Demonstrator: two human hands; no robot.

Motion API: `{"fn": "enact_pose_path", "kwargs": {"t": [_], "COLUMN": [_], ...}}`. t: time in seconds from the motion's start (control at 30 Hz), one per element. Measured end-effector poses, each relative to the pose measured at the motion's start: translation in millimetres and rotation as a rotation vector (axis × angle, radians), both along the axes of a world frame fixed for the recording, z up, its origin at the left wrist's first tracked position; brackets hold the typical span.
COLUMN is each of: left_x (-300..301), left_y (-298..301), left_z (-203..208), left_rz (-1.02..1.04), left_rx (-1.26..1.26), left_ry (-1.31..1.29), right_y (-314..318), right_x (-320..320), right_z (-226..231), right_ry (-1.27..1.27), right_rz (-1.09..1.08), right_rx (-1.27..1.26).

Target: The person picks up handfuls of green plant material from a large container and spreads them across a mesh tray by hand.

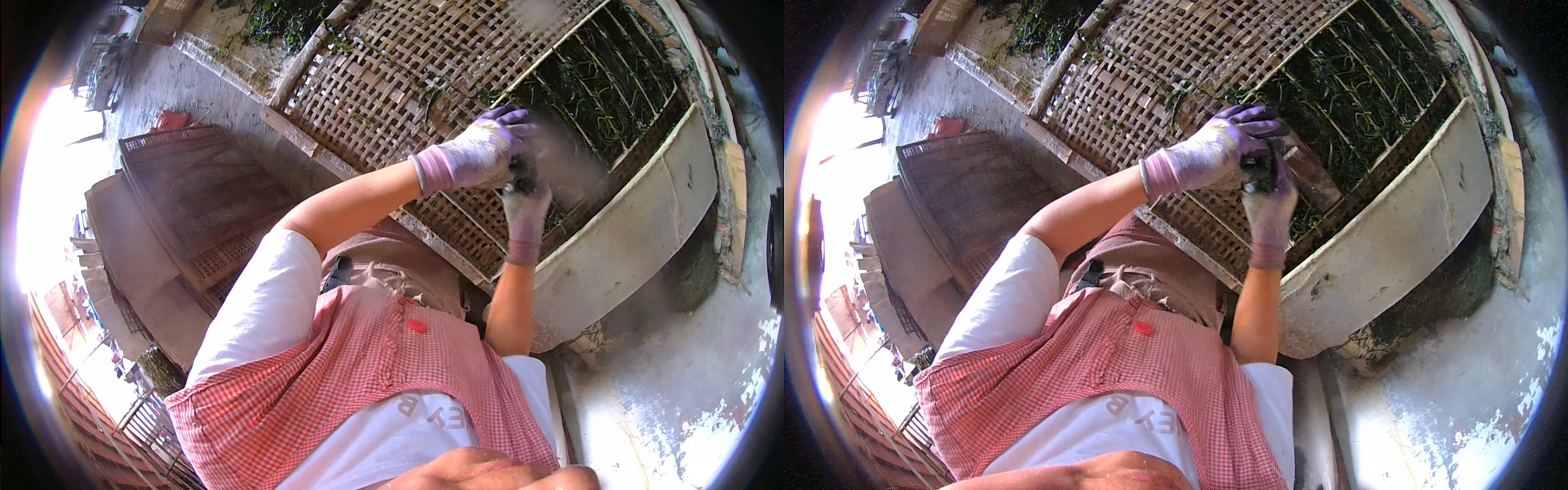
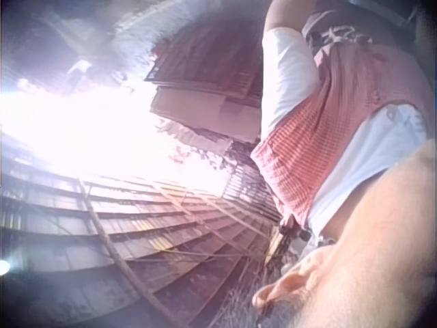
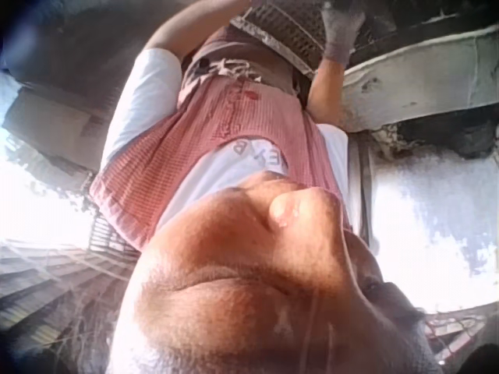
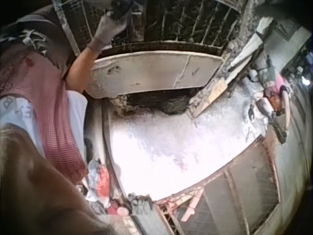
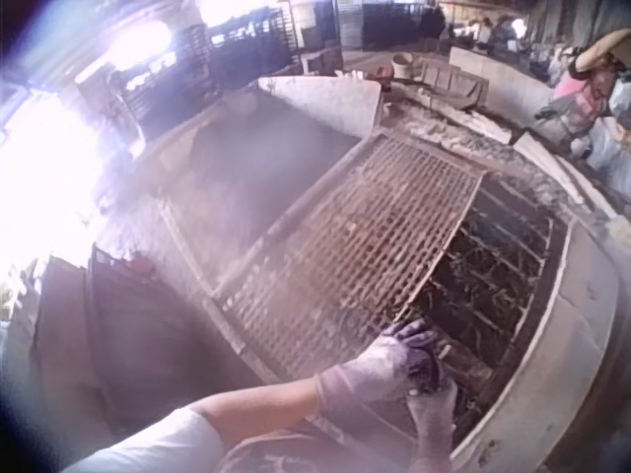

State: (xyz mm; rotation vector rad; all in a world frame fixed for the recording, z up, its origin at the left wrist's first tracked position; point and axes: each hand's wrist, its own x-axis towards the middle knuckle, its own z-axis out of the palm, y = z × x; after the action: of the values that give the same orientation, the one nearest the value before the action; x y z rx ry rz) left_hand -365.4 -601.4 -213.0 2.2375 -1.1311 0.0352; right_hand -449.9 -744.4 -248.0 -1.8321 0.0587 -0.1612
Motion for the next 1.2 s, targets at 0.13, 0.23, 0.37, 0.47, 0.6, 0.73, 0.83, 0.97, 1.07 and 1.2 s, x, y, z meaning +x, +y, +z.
{"fn": "enact_pose_path", "kwargs": {"t": [0.13, 0.23, 0.37, 0.47, 0.6, 0.73, 0.83, 0.97, 1.07, 1.2], "left_x": [11.8, 17.1, 1.1, -14.7, -24.5, -49.1, -70.1, -92.4, -81.7, -60.3], "left_y": [51.0, 42.1, -12.8, -32.1, -8.2, 56.7, 80.4, 105.8, 106.7, 141.2], "left_z": [2.1, -6.4, -59.0, -64.8, -41.2, -29.4, -58.8, -102.6, -72.6, -85.1], "left_rz": [0.089, -0.038, -0.105, 0.065, 0.037, 0.341, 0.306, 0.326, 0.251, 0.146], "left_rx": [0.768, 0.961, 0.408, 0.259, 0.298, 0.595, 0.758, 0.39, 0.41, 0.267], "left_ry": [0.203, 0.047, -0.239, -0.193, -0.079, 0.125, 0.228, -0.001, 0.101, 0.148], "right_y": [-61.1, -90.3, -86.5, -24.2, -24.0, -25.7, -36.6, -29.8, -22.3, -4.3], "right_x": [-41.3, -74.0, -78.3, -54.5, -51.9, -15.1, 8.6, -15.3, -47.1, -12.9], "right_z": [22.2, 3.0, -4.8, 55.9, -23.7, 26.1, -6.6, 12.7, -11.9, 20.5], "right_ry": [-0.126, -0.034, -0.067, -0.215, -0.179, -0.25, -0.089, -0.209, -0.014, 0.173], "right_rz": [-0.032, -0.241, -0.524, -0.203, 0.022, -0.244, -0.307, -0.281, -0.188, 0.006], "right_rx": [-0.629, -0.309, 0.071, -0.883, -0.829, -0.845, -0.951, -1.075, -1.121, -1.011]}}
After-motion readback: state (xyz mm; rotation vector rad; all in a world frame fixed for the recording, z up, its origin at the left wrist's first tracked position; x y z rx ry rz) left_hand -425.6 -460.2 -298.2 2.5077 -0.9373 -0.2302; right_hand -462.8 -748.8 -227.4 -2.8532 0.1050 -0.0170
